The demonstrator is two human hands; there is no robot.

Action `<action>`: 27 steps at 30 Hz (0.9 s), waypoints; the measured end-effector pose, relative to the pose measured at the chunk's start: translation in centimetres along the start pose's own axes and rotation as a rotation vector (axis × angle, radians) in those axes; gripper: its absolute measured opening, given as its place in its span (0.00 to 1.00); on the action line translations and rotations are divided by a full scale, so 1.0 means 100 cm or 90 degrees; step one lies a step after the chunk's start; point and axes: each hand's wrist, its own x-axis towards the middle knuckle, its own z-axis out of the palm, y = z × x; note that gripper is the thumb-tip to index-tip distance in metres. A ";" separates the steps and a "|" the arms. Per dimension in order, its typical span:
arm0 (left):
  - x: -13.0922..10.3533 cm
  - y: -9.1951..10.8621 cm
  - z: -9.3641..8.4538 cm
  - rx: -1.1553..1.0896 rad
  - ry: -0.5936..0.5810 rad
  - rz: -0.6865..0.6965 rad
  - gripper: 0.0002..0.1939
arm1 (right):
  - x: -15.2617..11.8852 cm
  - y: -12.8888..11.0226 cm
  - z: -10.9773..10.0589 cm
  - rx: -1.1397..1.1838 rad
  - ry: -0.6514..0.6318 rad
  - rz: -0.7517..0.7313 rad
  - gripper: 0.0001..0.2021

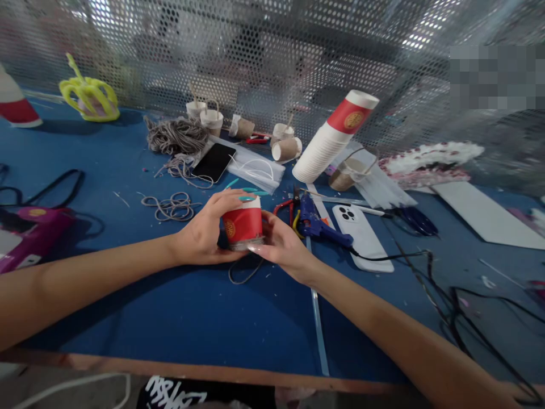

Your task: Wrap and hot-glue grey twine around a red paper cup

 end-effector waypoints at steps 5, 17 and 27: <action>0.001 0.000 0.000 0.005 -0.017 -0.006 0.45 | -0.001 0.002 -0.001 0.031 0.009 0.006 0.35; 0.003 0.004 -0.002 0.049 -0.031 -0.003 0.45 | 0.000 0.005 -0.002 0.059 0.019 0.000 0.32; 0.003 0.004 -0.002 0.059 -0.023 0.023 0.45 | -0.001 0.003 -0.002 0.055 0.002 -0.022 0.32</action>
